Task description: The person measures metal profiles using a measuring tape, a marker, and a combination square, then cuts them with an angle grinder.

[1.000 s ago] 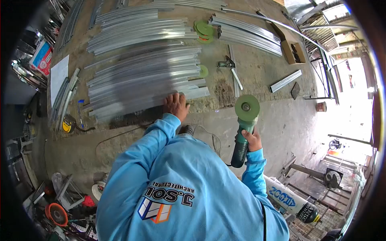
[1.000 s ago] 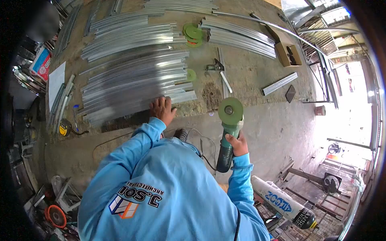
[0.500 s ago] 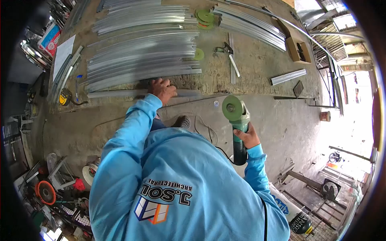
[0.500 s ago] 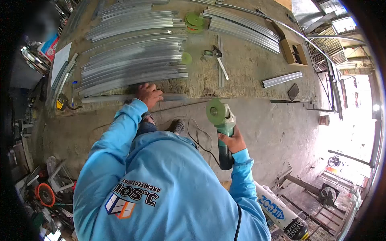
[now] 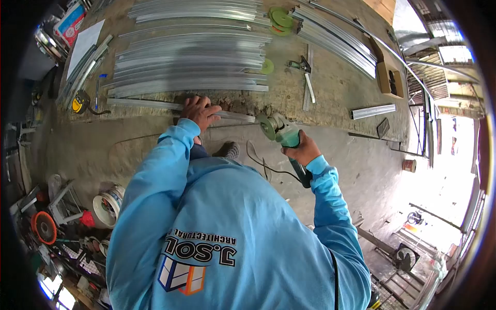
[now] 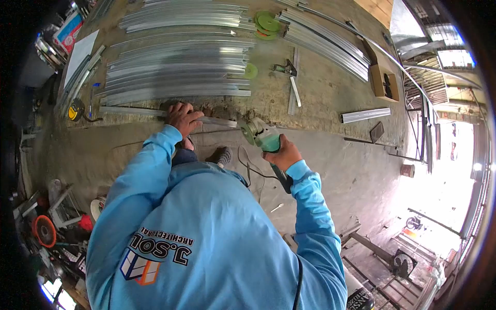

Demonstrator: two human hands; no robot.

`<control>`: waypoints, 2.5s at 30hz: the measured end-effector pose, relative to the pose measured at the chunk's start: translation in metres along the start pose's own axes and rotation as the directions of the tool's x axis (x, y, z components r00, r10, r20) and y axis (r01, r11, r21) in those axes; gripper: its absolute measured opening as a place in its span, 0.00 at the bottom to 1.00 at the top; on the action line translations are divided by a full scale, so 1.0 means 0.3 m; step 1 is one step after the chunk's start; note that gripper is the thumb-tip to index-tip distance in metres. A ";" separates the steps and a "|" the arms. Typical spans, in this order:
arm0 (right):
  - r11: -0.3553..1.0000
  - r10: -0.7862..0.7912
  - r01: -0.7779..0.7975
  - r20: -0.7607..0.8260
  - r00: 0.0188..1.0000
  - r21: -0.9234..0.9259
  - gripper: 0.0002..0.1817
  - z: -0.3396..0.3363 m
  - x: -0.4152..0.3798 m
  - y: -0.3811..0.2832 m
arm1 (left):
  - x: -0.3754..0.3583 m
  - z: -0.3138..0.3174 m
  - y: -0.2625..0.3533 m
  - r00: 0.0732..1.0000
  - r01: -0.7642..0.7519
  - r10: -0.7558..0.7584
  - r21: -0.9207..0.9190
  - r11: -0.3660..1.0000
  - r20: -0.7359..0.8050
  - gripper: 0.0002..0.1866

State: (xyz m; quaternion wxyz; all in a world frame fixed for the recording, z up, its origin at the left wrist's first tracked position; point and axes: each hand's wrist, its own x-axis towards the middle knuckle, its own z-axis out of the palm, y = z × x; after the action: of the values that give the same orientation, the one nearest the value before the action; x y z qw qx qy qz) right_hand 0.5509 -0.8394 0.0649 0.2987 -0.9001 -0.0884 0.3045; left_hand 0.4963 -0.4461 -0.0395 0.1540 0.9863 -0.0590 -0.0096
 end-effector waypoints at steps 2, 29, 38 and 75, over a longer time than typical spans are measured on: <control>1.000 -0.014 0.014 0.020 1.000 -0.013 0.37 0.001 0.027 -0.018 | 0.000 -0.013 0.000 0.999 0.011 -0.011 -0.004 1.000 0.034 0.16; 0.999 -0.045 0.044 0.112 0.993 0.018 0.36 -0.032 0.106 -0.104 | 0.008 -0.035 0.009 0.970 0.057 -0.064 0.038 0.998 0.233 0.20; 0.997 -0.051 0.044 0.117 0.992 0.064 0.36 -0.001 0.133 -0.022 | 0.008 -0.019 0.004 0.973 0.053 -0.065 0.061 0.997 0.222 0.22; 0.986 -0.163 0.159 0.076 0.984 0.050 0.36 0.064 0.189 0.045 | 0.001 0.030 -0.026 0.996 -0.065 0.067 0.045 0.997 -0.053 0.20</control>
State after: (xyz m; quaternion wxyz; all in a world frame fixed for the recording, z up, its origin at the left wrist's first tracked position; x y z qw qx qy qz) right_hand 0.5843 -0.8218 0.0166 0.3384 -0.8704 -0.1660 0.3168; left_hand 0.4973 -0.4416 -0.0505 0.1342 0.9868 -0.0876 0.0239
